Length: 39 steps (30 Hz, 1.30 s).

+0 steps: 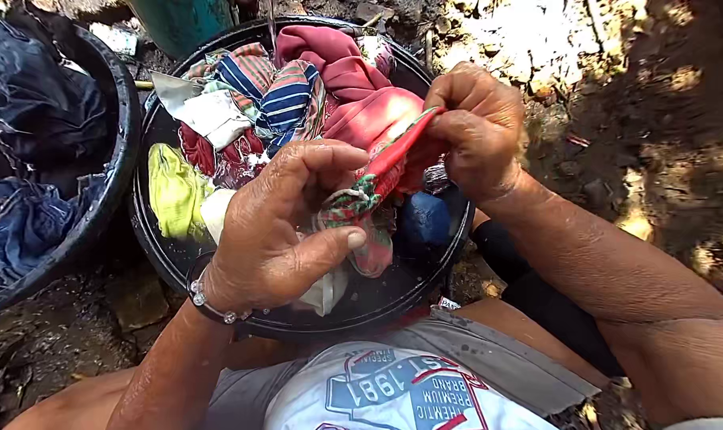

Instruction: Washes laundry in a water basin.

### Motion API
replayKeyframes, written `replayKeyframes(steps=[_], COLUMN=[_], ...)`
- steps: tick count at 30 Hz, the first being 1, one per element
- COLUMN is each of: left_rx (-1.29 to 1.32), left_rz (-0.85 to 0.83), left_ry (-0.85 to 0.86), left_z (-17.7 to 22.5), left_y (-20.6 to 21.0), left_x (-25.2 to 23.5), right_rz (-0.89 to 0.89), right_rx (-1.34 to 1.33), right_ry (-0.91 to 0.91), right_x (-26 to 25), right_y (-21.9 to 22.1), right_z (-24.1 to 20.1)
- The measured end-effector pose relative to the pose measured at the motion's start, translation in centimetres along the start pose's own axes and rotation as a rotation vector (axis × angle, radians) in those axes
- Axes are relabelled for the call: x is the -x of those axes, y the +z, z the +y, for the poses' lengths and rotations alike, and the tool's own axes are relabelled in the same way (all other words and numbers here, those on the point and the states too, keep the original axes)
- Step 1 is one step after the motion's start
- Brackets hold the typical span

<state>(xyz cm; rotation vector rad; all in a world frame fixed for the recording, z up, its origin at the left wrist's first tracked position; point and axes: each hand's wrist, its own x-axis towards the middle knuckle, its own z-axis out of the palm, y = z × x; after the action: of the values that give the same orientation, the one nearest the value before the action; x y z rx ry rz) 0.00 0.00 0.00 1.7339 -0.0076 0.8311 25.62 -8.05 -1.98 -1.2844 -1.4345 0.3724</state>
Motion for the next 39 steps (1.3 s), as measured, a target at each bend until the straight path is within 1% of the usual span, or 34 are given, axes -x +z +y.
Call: replayKeyframes(steps=[2,4,6,9,12,15,18,21,23,26,29,34,39], left_rx=[0.043,0.049,0.057,0.09,0.124,0.165,0.128,0.112,0.081,0.082,0.11,0.14,0.104], left_rz=[0.01,0.03,0.057,0.103,0.11,0.08,0.09,0.148,0.176,0.213,0.271,0.34,0.403], left_ry=[-0.037,-0.052,-0.066,-0.096,-0.163,-0.242,-0.286,-0.252,-0.245,-0.232,-0.223,-0.235,-0.253], left_z=[0.0,-0.2,-0.5,-0.8,-0.8,-0.9,-1.0,-2.1,-2.5,-2.9,-3.2,-3.0,-2.6], left_y=[0.0,0.1,0.1,0.4,0.8,0.9,0.4,0.5,0.9,1.2,1.2,0.6,-0.4], left_x=[0.0,-0.1,-0.1,-0.1,-0.3,-0.5,-0.5,-0.5,-0.6,-0.8,-1.0,-1.0,-1.3], right_rz=[-0.081,-0.125,-0.089,-0.081,-0.142,-0.13,-0.108,-0.093,-0.091,-0.087,-0.038,0.012,0.05], right_rx=[0.243,0.372,0.372,0.283,0.22,0.061,-0.202,-0.338,-0.328,-0.262,-0.266,-0.383,-0.381], right_ry=[-0.062,-0.258,-0.422,-0.495,-0.475,-0.392,-0.227,-0.118,-0.129,-0.206,-0.235,-0.218,-0.184], right_x=[0.3,1.0,1.9,3.0,3.1,3.1,3.0,2.6,2.7,3.4,4.2,5.0,6.3], right_y=[0.8,1.3,2.3,4.4,6.3,7.2,6.8,5.1,4.0,2.5,0.9,-0.9,-2.7], right_z=[0.2,0.4,0.6,0.9,1.1,0.8,0.8,0.5,0.3,-0.2,-0.5,-1.0,-1.7])
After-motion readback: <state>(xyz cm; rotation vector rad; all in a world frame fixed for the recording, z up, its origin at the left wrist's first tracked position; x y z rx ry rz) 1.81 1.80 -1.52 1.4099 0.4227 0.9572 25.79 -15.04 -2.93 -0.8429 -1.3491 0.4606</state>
